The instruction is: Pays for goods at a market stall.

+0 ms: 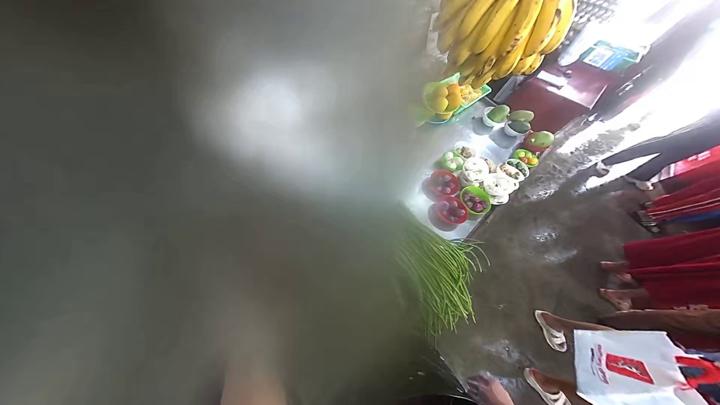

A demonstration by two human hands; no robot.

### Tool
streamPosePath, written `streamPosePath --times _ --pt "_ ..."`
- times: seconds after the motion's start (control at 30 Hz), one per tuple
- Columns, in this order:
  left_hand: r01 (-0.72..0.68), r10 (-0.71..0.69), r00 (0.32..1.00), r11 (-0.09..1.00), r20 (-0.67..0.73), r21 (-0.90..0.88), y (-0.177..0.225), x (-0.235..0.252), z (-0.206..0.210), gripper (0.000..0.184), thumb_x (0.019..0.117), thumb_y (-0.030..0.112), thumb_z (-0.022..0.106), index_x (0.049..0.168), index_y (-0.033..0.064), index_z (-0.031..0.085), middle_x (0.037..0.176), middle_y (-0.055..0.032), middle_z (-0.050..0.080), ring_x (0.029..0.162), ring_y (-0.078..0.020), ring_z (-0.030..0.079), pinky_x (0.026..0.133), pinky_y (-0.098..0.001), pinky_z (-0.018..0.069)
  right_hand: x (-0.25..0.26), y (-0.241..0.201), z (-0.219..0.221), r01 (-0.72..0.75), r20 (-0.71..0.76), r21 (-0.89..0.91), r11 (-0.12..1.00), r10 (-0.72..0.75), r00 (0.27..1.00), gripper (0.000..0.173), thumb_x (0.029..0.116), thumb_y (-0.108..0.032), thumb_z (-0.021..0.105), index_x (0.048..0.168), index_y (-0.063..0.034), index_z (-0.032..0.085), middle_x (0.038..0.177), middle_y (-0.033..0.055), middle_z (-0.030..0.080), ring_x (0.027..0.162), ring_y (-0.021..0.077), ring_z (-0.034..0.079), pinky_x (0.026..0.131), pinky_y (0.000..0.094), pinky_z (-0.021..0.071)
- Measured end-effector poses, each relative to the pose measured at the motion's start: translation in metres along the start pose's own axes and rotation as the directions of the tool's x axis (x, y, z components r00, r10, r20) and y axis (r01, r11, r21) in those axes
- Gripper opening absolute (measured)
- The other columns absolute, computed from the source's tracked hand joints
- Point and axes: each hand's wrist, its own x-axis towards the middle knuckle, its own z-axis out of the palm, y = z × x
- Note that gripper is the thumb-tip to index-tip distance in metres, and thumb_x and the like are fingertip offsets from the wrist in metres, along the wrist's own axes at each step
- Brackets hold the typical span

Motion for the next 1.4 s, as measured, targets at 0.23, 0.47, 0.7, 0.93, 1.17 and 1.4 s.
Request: streamPosePath --times 0.23,0.47,0.7,0.93,1.17,1.4 --pt "-0.025 0.025 1.000 0.998 0.008 0.052 0.005 -0.021 0.002 0.016 0.1074 0.010 0.041 0.100 0.0101 0.055 0.069 0.0048 0.052 0.038 0.0019 0.027 0.035 -0.0121 0.0213 0.076 -0.029 -0.026 0.155 -0.055 -0.108 0.982 -0.162 0.985 0.031 0.1045 -0.024 0.061 0.126 -0.0028 0.067 0.109 0.0206 0.073 0.087 0.0349 0.074 0.079 0.0552 0.0594" --pt "0.041 -0.045 0.999 0.988 0.022 0.152 -0.003 -0.012 -0.012 0.017 0.1083 0.018 0.044 0.101 0.0124 0.058 0.069 0.0051 0.050 0.039 -0.0005 0.028 0.036 -0.0130 0.0234 0.084 -0.025 -0.016 0.160 0.033 -0.153 0.975 -0.157 0.987 0.031 0.1046 -0.025 0.060 0.125 -0.0021 0.067 0.111 0.0210 0.073 0.091 0.0349 0.073 0.083 0.0550 0.0586" --pt "-0.116 0.107 0.981 0.992 0.159 0.048 -0.048 0.055 -0.048 0.018 0.1057 0.021 0.050 0.108 0.0076 0.063 0.077 0.0012 0.065 0.036 0.0020 0.029 0.031 -0.0131 0.0231 0.093 -0.008 -0.016 0.196 0.115 -0.276 0.941 -0.170 0.979 0.032 0.1011 -0.030 0.065 0.123 -0.0068 0.070 0.113 0.0210 0.073 0.098 0.0367 0.072 0.089 0.0575 0.0572" --pt "-0.100 0.098 0.991 0.995 0.090 0.017 -0.055 0.027 -0.054 0.023 0.1056 0.027 0.049 0.105 0.0102 0.066 0.070 0.0027 0.059 0.035 -0.0009 0.030 0.031 -0.0151 0.0234 0.117 -0.024 -0.054 0.208 0.129 -0.259 0.943 -0.180 0.975 0.031 0.1025 -0.028 0.063 0.124 -0.0058 0.069 0.112 0.0189 0.073 0.093 0.0336 0.073 0.086 0.0546 0.0587" --pt "-0.136 0.135 0.988 0.991 0.079 0.008 -0.067 0.029 -0.059 0.017 0.1025 0.028 0.055 0.099 0.0139 0.064 0.058 0.0048 0.047 0.034 -0.0020 0.030 0.031 -0.0156 0.0255 0.151 -0.033 -0.093 0.210 0.103 -0.189 0.959 -0.193 0.976 0.031 0.1037 -0.023 0.061 0.127 -0.0036 0.065 0.112 0.0201 0.073 0.094 0.0343 0.074 0.083 0.0542 0.0597" --pt "-0.141 0.139 0.988 0.990 0.072 0.016 -0.082 0.015 -0.051 0.014 0.1039 0.025 0.054 0.102 0.0123 0.061 0.068 0.0019 0.057 0.035 -0.0007 0.033 0.031 -0.0148 0.0278 0.162 -0.019 -0.099 0.273 0.150 -0.334 0.902 -0.235 0.960 0.030 0.1013 -0.027 0.064 0.123 -0.0071 0.069 0.112 0.0199 0.073 0.099 0.0362 0.072 0.088 0.0575 0.0576"
